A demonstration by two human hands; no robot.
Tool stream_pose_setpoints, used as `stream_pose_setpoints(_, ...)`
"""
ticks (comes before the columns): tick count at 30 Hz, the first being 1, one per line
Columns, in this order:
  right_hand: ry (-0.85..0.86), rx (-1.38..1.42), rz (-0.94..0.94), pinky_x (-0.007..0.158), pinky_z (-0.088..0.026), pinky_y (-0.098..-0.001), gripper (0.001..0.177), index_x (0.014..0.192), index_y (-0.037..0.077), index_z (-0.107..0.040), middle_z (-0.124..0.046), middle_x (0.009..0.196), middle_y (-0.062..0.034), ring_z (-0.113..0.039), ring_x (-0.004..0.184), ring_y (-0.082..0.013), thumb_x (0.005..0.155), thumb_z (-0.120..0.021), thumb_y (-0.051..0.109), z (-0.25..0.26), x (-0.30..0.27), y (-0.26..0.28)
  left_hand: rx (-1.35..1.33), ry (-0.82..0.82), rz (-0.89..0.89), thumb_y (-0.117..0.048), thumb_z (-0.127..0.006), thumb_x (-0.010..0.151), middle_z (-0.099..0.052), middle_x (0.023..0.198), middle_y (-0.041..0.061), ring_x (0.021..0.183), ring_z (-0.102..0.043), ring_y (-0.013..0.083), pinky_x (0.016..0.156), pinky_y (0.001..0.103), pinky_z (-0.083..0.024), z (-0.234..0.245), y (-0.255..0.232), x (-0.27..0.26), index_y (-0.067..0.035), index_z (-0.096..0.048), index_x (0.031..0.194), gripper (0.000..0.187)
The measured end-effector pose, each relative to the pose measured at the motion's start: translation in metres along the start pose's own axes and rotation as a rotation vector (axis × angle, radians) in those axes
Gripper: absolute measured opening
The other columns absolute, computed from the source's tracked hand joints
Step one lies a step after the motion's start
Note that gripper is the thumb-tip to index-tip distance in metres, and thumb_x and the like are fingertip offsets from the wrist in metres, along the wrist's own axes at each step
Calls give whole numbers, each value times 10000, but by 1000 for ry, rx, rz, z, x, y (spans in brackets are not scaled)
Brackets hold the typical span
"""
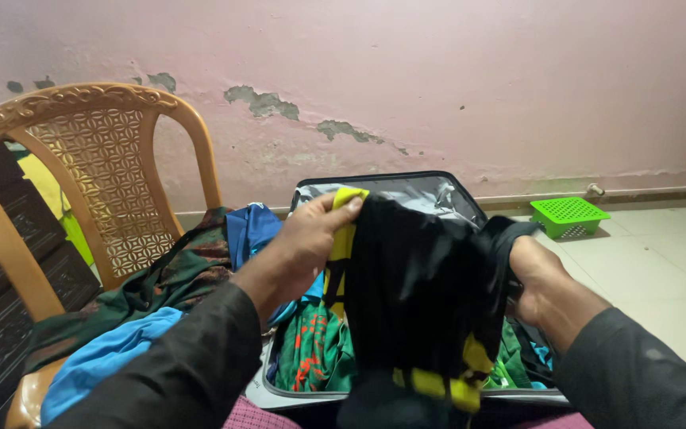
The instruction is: The person folds various pieces of clothing by hand and places them into an open suitcase. They handle multiple garments, including shirts and pants, folding each one before arranging it inside the luggage.
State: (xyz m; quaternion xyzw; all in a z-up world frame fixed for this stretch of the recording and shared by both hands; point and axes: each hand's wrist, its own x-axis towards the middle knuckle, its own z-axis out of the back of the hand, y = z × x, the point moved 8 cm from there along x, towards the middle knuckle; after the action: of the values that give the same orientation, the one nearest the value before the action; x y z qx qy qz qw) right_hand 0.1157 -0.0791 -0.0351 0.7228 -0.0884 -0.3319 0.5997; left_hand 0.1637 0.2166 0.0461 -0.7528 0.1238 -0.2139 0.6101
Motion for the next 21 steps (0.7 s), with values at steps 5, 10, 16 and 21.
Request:
stream_pose_setpoints(5, -65, -104, 547, 842, -582, -343, 392, 1284, 87, -656, -725, 1130, -78, -709, 990, -189, 913, -628, 211, -8, -47, 41, -262, 2, 139, -212, -488, 1038, -696, 1006, 93, 884, -674, 210, 811, 373, -564, -14, -5, 11, -20, -612, 1129, 246)
stream_pose_setpoints(10, 523, -187, 536, 822, -602, -329, 458, 1235, 110, -641, -757, 1090, -55, -725, 971, -148, 812, -730, 261, -90, -121, 34, -840, 3, 231, -182, -481, 1020, -558, 1125, 168, 1084, -571, 303, 1007, 495, -511, -47, -17, 24, 39, -511, 1139, 253)
stream_pose_setpoints(16, 615, 90, 371, 811, -582, -413, 239, 1125, -4, -669, -723, 972, -124, -704, 854, -236, 957, -597, 151, -104, -107, 26, -488, 16, 59, -139, -486, 884, -585, 1226, 221, 1165, -610, 367, 1060, 533, -498, -38, -51, 20, 86, -484, 1220, 404)
stream_pose_setpoints(21, 856, 297, 287, 754, -653, -453, 239, 1124, -9, -688, -729, 991, -163, -744, 793, -246, 992, -540, 123, -81, -87, 78, 326, -139, -200, -272, -752, 826, -471, 1449, 253, 1251, -520, 271, 1061, 460, -435, -5, -35, 6, -12, -417, 1520, 813)
